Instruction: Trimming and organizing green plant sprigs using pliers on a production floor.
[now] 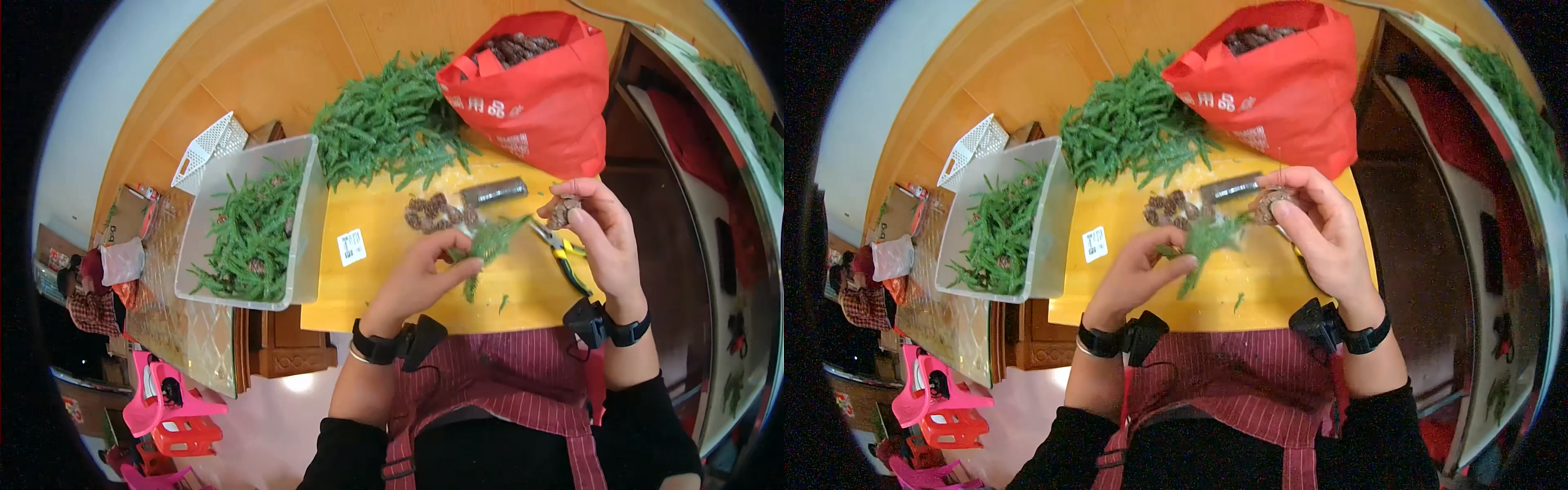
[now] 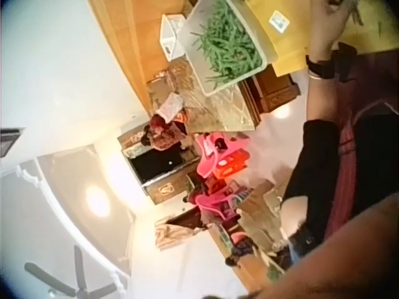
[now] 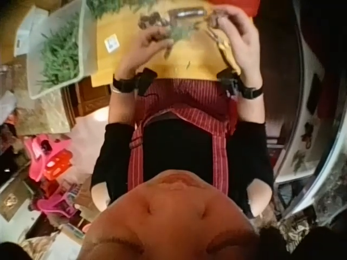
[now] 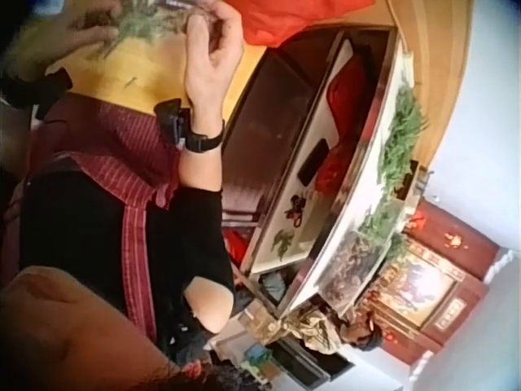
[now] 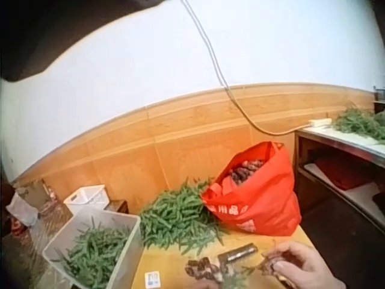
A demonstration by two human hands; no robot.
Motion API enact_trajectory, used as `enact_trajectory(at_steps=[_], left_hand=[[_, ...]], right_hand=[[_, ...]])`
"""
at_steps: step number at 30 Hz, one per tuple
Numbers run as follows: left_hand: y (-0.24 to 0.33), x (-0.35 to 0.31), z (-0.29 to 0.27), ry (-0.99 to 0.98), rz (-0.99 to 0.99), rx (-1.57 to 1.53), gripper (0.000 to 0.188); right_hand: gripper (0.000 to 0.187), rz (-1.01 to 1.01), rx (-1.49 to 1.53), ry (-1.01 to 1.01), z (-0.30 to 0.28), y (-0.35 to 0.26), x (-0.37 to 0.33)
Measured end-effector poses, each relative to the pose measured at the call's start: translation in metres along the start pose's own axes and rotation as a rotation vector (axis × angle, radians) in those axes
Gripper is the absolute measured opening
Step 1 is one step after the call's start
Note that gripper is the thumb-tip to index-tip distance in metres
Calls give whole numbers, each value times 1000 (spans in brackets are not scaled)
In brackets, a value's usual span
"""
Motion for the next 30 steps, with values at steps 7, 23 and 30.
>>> enact_trajectory(at_steps=[7,23,30], left_hand=[[49,70,-19,48,43,-537,18],[20,133,-44,-76,48,-724,19],[18,130,-55,125,-25,-610,28]], right_hand=[[20,-217,85,-17,20,-20,54],[20,-56,-168,-293,36,10,117],[17,-13,-42,-209,39,14,117]])
Point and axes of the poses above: each hand's wrist, its own x-axis towards the middle knuckle, its own z-axis out of the palm, y = z × x, the point moved 1 cm from there along x, towards the middle knuckle, and after that the axes turned 10 degrees about y, right-handed, at the moved point
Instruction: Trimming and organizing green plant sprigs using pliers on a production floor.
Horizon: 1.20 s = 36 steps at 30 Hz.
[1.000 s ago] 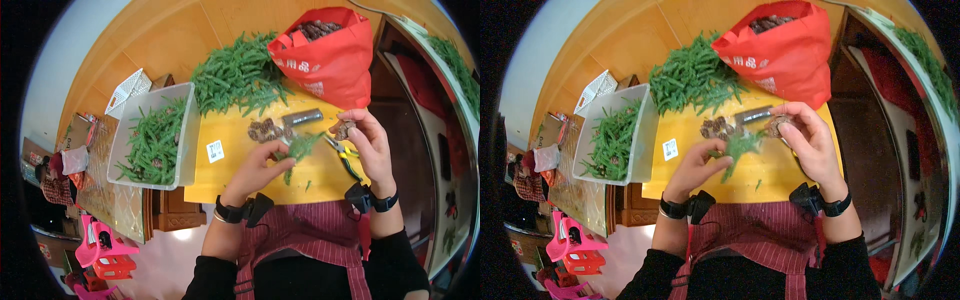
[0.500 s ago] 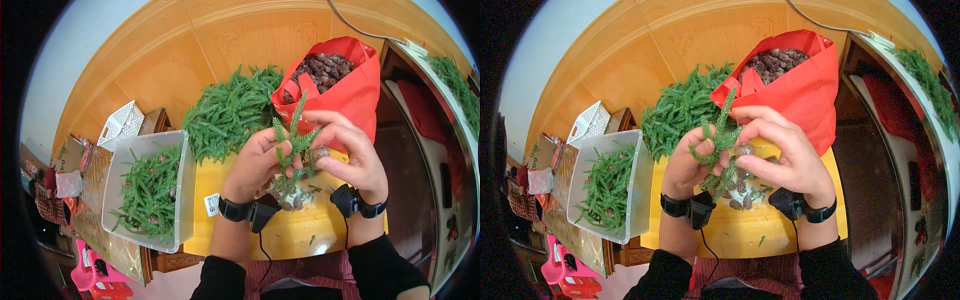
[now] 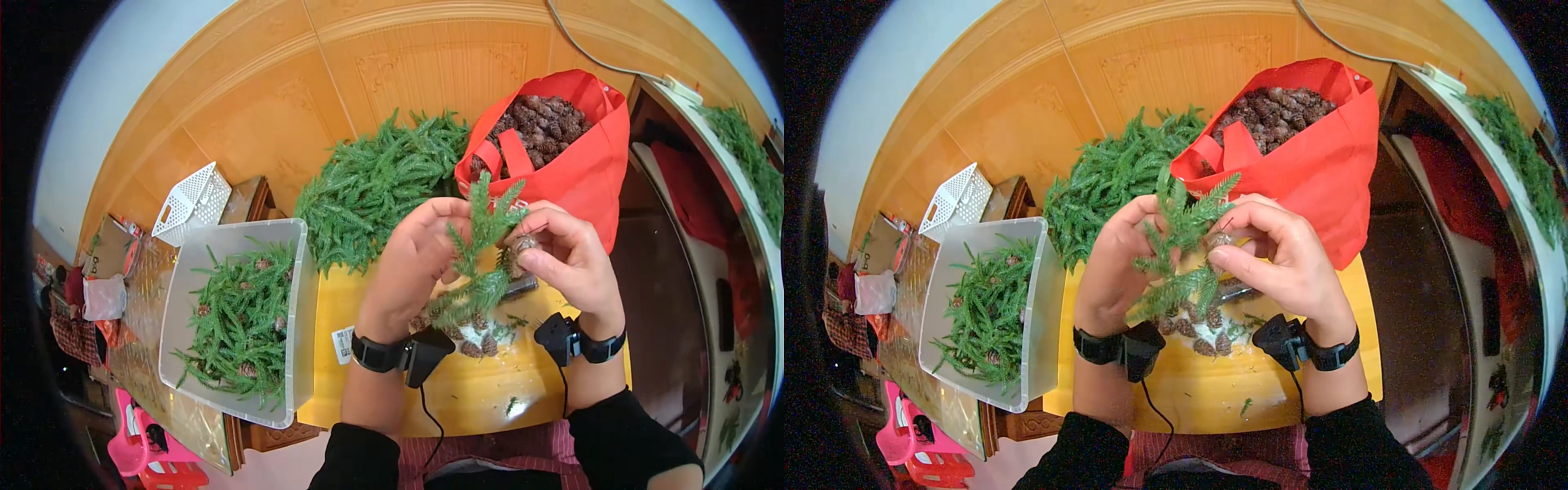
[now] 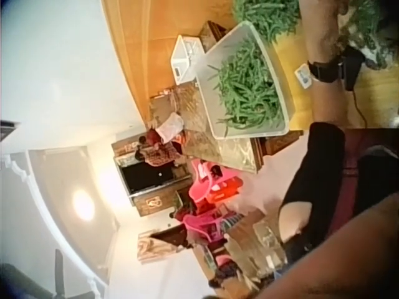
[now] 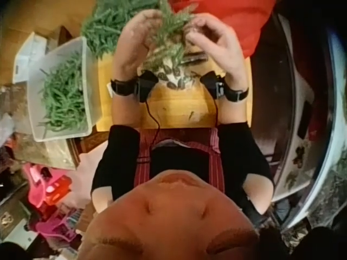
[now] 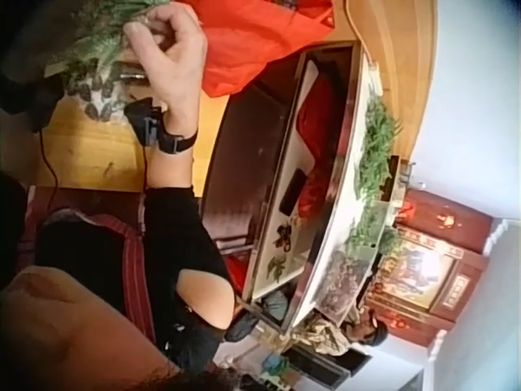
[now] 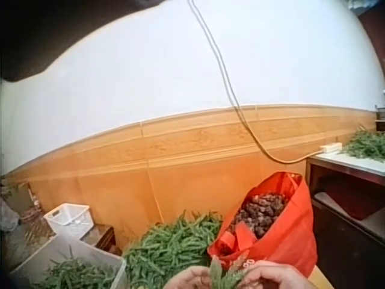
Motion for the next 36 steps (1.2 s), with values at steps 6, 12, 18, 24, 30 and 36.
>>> enact_trajectory(at_steps=[6,12,18,24,30,36], left_hand=[[8,-7,9,-206,193,-16,55],[10,-14,17,-74,233,149,48],[13,-12,17,-24,247,78,38],[16,-14,13,12,236,110,32],[13,-12,14,61,248,119,30],[14,-11,11,-16,221,154,37]], right_hand=[[17,-99,-20,142,-2,2,-1],[17,-113,-38,172,2,4,-3],[18,-124,-37,167,1,4,-3],[17,-100,13,178,2,7,-2],[18,-98,-1,166,0,5,-5],[18,-100,-27,151,1,7,-2]])
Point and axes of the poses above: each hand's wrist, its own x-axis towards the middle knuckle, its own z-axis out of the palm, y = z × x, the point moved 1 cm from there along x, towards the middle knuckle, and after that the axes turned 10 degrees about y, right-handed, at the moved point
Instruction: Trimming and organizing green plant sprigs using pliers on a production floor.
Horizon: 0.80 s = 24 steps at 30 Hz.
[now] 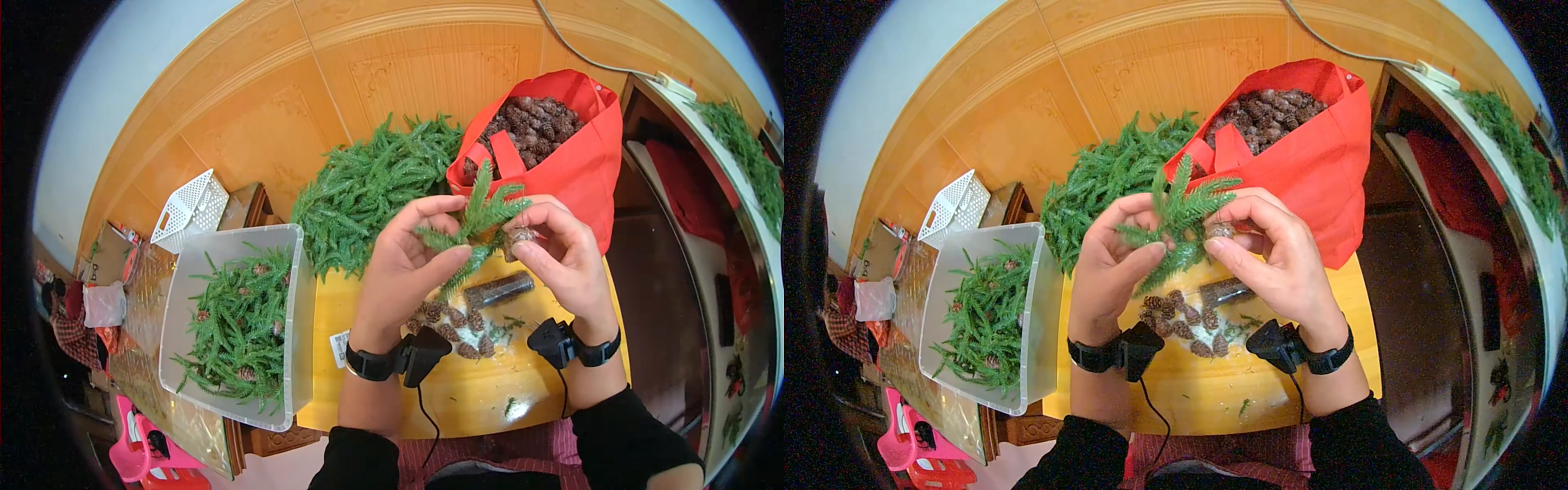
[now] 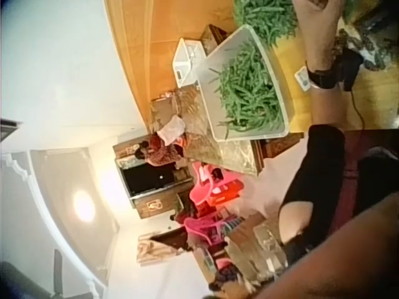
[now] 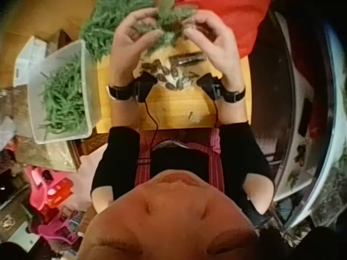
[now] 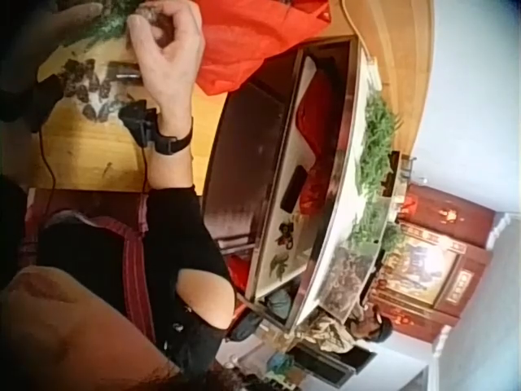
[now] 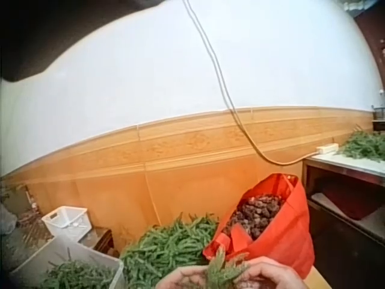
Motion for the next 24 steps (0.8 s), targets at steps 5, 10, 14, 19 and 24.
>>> enact_trajectory(at_steps=[5,10,14,19,24], left_hand=[[-3,-1,3,-78,111,123,44],[-6,1,-1,-65,152,174,38],[-4,-3,2,-75,73,56,40],[-1,-5,6,-128,-10,-16,41],[-1,-2,1,-176,-7,-103,39]], right_hand=[[18,-50,-24,-18,0,0,0],[18,-43,4,-37,0,1,3],[18,-35,-44,-41,-1,6,2],[17,3,62,54,0,7,2],[17,31,80,20,1,8,2]])
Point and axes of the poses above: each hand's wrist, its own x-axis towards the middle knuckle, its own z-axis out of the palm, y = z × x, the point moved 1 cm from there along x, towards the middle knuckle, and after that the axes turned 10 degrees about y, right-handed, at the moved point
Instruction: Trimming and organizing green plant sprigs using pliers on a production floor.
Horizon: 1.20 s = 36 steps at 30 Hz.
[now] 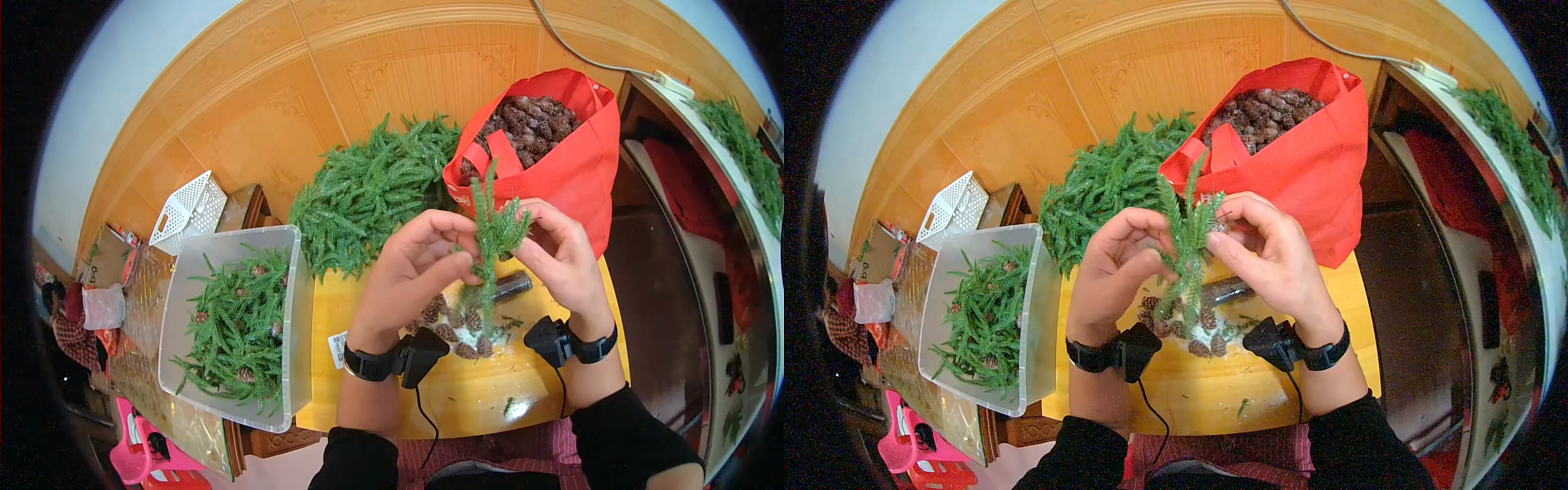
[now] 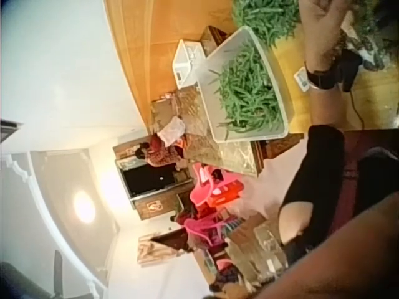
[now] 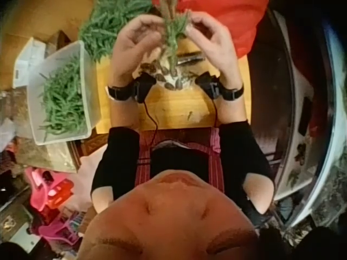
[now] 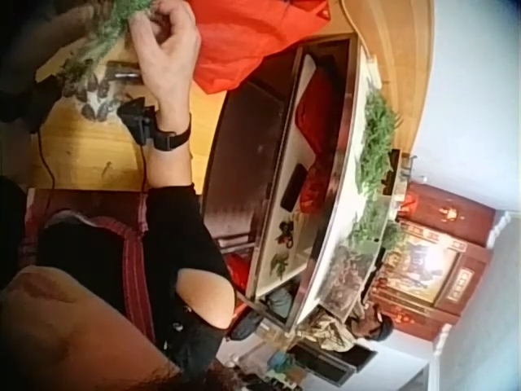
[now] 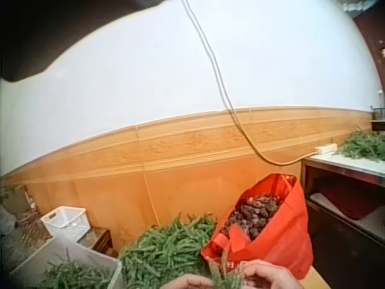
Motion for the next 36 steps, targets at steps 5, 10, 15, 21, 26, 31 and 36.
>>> enact_trajectory(at_steps=[5,10,15,21,26,31,36], left_hand=[[5,0,3,83,106,248,58],[0,4,3,9,257,293,78],[0,1,5,-74,189,329,71],[3,5,-8,-176,443,580,58],[1,-1,6,-66,117,242,67],[-3,1,9,-65,204,369,72],[-5,6,10,-52,510,570,48]], right_hand=[[13,169,121,-97,-1,-1,-1],[14,424,201,-244,-1,-6,-4],[14,424,216,-324,-1,-5,-6],[26,431,208,-334,-2,-2,-4],[35,420,162,-337,2,-11,-4],[23,448,141,-284,1,-6,-6],[22,367,6,-211,3,-12,-5]])
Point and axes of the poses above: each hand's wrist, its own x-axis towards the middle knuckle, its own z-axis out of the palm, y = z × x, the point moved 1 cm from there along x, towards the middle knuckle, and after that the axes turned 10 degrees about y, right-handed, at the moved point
